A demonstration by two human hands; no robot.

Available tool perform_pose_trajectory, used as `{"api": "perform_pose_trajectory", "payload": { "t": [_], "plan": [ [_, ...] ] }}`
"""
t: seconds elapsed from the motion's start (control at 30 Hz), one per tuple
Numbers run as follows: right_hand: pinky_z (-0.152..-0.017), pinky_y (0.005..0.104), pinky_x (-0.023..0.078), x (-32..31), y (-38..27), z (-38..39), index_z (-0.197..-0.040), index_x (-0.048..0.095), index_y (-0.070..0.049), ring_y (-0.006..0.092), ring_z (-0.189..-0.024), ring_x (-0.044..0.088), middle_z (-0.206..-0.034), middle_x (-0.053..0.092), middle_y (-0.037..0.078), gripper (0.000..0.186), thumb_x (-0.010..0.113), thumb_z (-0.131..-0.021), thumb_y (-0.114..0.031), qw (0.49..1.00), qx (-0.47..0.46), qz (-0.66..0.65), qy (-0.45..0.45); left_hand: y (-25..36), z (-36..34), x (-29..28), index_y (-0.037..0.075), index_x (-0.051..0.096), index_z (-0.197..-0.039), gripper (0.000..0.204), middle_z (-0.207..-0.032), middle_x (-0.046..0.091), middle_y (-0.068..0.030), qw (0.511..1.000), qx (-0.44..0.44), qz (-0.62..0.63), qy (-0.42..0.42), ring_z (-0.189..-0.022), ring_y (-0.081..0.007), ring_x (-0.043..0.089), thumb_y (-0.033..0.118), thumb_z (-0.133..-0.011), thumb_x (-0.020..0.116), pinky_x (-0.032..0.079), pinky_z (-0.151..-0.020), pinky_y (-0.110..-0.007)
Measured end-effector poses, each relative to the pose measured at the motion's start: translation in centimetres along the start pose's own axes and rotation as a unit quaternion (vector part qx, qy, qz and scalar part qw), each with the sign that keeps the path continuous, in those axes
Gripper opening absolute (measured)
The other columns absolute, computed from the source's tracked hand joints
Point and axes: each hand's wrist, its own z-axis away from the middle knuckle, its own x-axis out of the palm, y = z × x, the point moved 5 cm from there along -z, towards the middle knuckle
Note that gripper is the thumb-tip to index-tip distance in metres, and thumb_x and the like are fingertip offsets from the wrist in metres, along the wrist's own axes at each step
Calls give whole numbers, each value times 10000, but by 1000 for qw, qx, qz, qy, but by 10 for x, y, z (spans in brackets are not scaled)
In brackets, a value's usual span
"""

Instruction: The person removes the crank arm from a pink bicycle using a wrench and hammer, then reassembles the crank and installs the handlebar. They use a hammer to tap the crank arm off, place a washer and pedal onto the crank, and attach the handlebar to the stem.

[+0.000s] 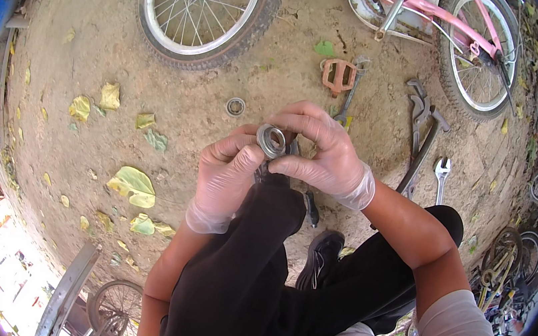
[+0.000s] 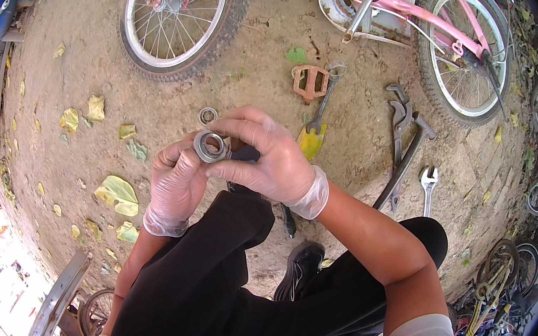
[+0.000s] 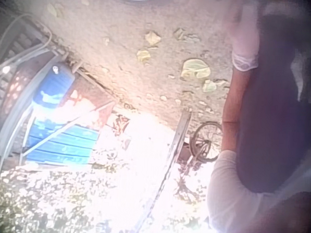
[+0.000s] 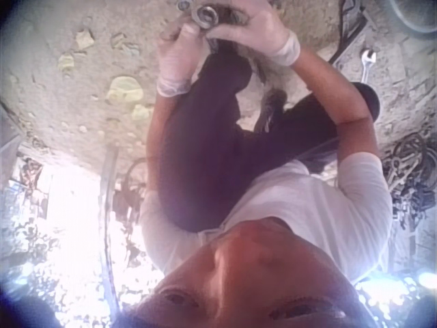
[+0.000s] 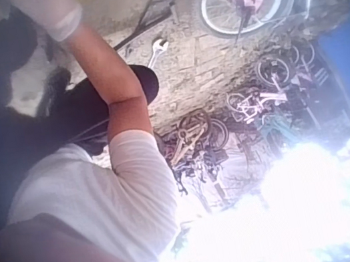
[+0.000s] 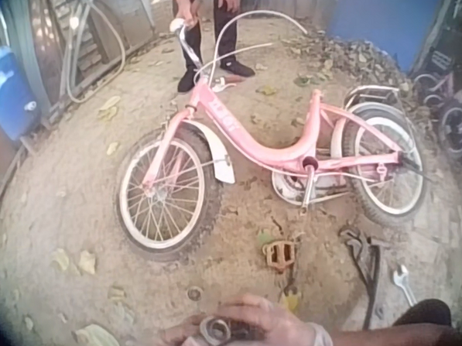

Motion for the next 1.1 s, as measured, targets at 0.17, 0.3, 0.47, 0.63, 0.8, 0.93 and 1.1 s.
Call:
{"api": "perform_pose_trajectory", "payload": {
  "t": [0.17, 0.3, 0.47, 0.63, 0.8, 0.93, 1.1],
  "plan": [
    [-826, 345, 532, 1, 2, 1, -1178, 641, -34, 266, -950, 640, -1093, 613, 127, 544, 868, -718, -216, 1000, 4, -5, 3, 0, 1, -2, -27, 705, -968, 146, -1064, 667, -85, 1000, -9, -26, 7, -982, -163, 621, 101, -953, 637, 498, -891, -308],
    [-791, 341, 536, 1, 3, 1, -1143, 648, -32, 252, -897, 644, -1039, 625, 111, 519, 872, -715, -222, 1000, 2, -10, 16, -2, 1, -3, -16, 684, -1060, 328, -1154, 659, -140, 999, -16, -33, -16, -1064, -222, 620, 293, -967, 621, 480, -967, -379],
    [-701, 339, 521, 2, 1, 0, -1062, 665, -34, 233, -801, 627, -922, 614, 90, 471, 880, -701, -247, 999, 24, -8, 38, -4, 1, -3, -14, 666, -1089, 323, -1146, 663, -133, 999, -37, 12, -6, -1057, -215, 622, 283, -972, 615, 487, -953, -387],
    [-671, 344, 504, 1, 4, 3, -983, 678, -39, 259, -763, 615, -850, 592, 92, 430, 880, -687, -276, 996, 57, 44, 51, -12, 2, -7, -3, 649, -1113, 275, -1121, 670, -123, 994, -68, 84, -8, -1035, -212, 627, 235, -984, 603, 493, -940, -390],
    [-782, 386, 516, 16, 32, 12, -1075, 654, -49, 337, -914, 633, -1007, 624, 142, 483, 811, -754, -374, 980, 97, 172, -33, -41, 6, -52, -8, 650, -1088, 197, -1081, 674, -100, 994, -89, 35, 61, -980, -200, 631, 149, -990, 585, 505, -883, -365],
    [-873, 419, 502, 19, 70, 30, -1132, 648, -62, 383, -1027, 608, -1121, 619, 166, 520, 742, -803, -454, 943, 187, 251, -110, -36, -4, -114, 19, 694, -975, 107, -1022, 676, -101, 847, 51, -499, 176, -905, -238, 655, 87, -908, 648, 520, -806, -336],
    [-862, 397, 505, 2, 89, 45, -1127, 646, -62, 350, -990, 618, -1105, 618, 158, 471, 729, -828, -417, 948, 180, 246, -90, -42, -42, -135, 64, 692, -846, 121, -960, 646, -106, 557, 192, -802, 99, -874, -301, 621, 180, -821, 715, 500, -754, -395]
  ]
}}
